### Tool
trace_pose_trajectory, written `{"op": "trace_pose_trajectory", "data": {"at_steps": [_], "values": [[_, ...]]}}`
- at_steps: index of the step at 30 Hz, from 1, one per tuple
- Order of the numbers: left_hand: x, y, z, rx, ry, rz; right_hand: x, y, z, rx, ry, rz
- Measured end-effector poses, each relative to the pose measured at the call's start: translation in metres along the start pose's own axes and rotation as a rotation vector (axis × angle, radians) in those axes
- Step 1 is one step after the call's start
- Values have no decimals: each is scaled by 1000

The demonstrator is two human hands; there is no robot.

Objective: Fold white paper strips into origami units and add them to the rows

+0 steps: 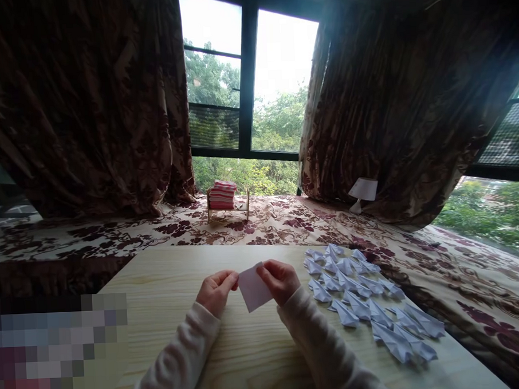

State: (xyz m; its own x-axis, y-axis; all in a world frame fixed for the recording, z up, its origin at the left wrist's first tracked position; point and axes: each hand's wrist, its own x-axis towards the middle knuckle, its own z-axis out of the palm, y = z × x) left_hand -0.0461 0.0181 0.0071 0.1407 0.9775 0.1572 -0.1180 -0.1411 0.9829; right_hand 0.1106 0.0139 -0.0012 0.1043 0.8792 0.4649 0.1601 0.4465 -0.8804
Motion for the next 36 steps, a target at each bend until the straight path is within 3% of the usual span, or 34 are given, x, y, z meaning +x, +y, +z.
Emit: {"op": "trace_pose_trajectory", "data": {"at_steps": [5,8,12,15,17,19,22,25,29,36], "values": [[-3,6,-5,212,-193,21,0,-3,-7,-19,-72,-7],[-5,8,-6,337,-246,53,-1,-5,-9,9,-124,50],[-6,10,-6,372,-312,79,-3,-10,-11,27,-168,79],[-4,12,-4,302,-383,62,2,-14,-15,23,-88,49],[-3,13,-3,216,-304,27,8,-15,-20,35,28,49],[-1,13,-2,137,-120,-9,12,-14,-24,49,93,62],[0,10,0,76,86,-14,9,-13,-20,48,30,111],[0,6,3,47,146,2,-1,-13,-3,85,-172,120],[-3,3,11,30,191,18,-9,-15,14,186,-137,113],[-6,-2,14,108,207,134,-6,-9,15,146,-116,112]]}}
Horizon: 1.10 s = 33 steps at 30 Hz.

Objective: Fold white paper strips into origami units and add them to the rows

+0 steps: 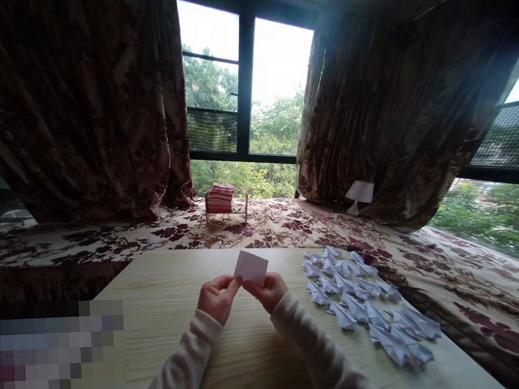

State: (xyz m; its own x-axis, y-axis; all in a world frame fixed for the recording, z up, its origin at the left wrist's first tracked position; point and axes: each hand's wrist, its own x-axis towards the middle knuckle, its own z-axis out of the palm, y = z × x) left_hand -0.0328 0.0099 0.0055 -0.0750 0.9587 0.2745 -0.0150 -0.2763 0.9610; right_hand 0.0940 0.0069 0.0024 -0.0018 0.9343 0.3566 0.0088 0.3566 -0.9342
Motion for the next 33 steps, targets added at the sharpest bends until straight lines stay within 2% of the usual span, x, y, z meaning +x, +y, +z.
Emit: {"op": "trace_pose_trajectory", "data": {"at_steps": [5,8,13,15,17,21,23,25,29,33], "values": [[1,-3,1,0,51,-75,1,5,3,-29,2,18],[7,-2,-5,7,141,-102,4,8,-2,-64,25,36],[24,3,-40,-2,338,-146,13,5,-42,-128,161,43],[26,4,-44,-24,366,-153,15,2,-53,-124,208,38],[23,4,-35,-47,293,-152,16,0,-51,-106,192,38],[7,1,-5,-80,86,-138,12,0,-26,-49,99,28],[1,-1,2,-101,-29,-146,9,1,-18,10,36,18],[-1,-3,2,-118,-105,-164,7,2,-17,62,-10,13],[0,-6,-3,-151,-181,-222,4,3,-22,105,-36,13],[0,-4,-4,-226,-255,-328,1,2,-24,164,-116,18]]}}
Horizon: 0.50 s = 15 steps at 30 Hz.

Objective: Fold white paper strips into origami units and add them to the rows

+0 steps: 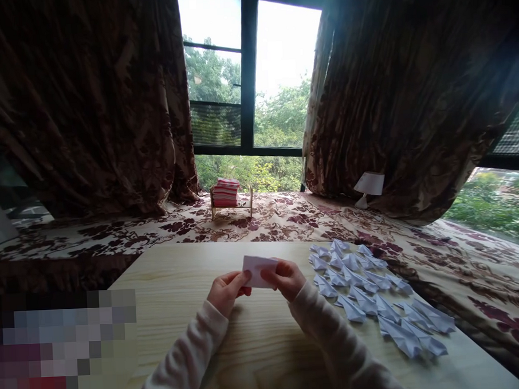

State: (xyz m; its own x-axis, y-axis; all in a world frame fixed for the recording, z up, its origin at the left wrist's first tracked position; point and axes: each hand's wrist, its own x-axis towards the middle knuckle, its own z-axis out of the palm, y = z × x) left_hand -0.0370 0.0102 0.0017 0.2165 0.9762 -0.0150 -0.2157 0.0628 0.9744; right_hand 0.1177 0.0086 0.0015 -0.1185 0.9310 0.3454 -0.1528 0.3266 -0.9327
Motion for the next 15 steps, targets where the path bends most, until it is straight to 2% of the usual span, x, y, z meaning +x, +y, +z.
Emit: {"op": "trace_pose_trajectory", "data": {"at_steps": [3,7,15], "values": [[-1,1,1,-24,-21,-46,-1,-2,1,52,-51,-12],[-1,1,0,-74,-15,-88,-2,-3,1,-20,-88,-17],[-3,5,0,-123,-26,-92,-2,-3,4,-33,-75,-3]]}}
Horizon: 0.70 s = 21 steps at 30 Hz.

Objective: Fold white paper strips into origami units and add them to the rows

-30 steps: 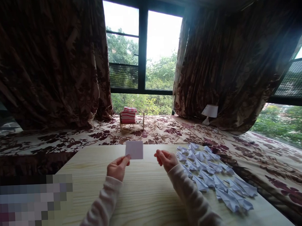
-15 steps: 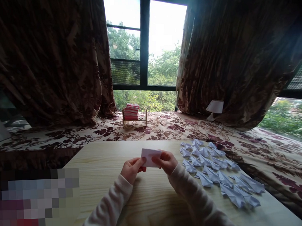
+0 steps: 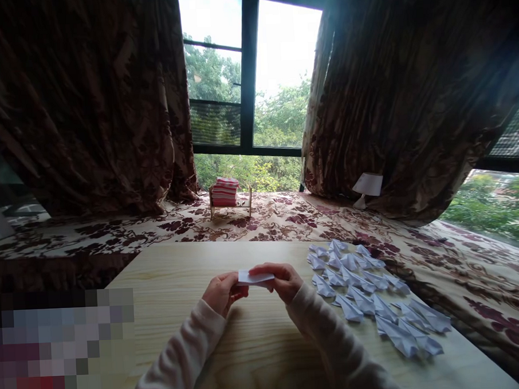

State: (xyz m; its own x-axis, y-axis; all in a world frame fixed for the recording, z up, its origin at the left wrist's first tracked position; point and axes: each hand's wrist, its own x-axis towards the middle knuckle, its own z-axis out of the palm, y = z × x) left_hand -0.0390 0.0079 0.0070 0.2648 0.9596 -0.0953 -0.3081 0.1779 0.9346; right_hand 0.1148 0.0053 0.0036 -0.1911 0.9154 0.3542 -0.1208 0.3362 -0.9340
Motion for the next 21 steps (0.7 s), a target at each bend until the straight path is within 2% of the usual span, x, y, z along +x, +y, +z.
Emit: {"op": "trace_pose_trajectory", "data": {"at_steps": [9,16,21], "values": [[-4,5,3,18,-67,32,0,2,-2,-41,25,-3],[0,-1,-1,34,62,45,1,2,-3,-1,49,5],[-1,-3,1,30,5,21,-1,0,-3,-4,18,31]]}}
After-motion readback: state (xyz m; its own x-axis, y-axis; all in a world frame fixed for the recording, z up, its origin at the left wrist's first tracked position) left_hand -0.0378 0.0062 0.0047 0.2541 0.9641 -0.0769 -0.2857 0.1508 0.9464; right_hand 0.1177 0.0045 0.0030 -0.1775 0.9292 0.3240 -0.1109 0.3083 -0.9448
